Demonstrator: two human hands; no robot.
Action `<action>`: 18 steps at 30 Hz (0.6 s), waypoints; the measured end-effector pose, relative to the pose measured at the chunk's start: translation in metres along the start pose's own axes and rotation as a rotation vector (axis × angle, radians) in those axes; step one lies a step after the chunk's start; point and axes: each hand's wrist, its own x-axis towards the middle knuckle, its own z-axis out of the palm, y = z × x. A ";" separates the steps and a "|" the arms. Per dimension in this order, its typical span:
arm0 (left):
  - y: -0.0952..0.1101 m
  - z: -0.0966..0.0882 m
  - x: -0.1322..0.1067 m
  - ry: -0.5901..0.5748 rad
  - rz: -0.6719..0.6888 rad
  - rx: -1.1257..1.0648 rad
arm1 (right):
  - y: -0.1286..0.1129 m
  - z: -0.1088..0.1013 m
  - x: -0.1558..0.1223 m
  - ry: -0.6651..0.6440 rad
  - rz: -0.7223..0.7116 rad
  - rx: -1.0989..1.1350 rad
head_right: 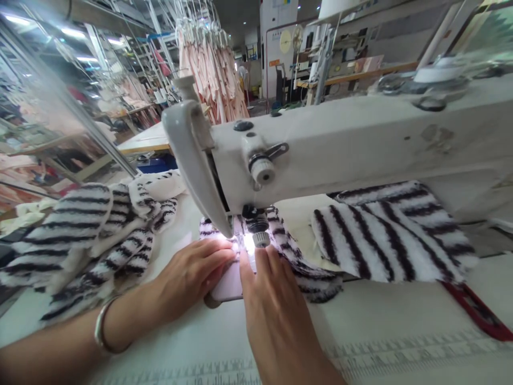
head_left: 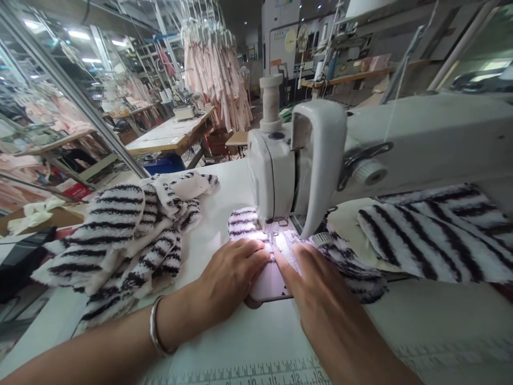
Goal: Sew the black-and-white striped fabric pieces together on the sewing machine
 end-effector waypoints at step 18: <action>-0.005 -0.003 0.009 -0.132 -0.106 0.277 | -0.011 0.010 -0.043 0.130 0.045 0.019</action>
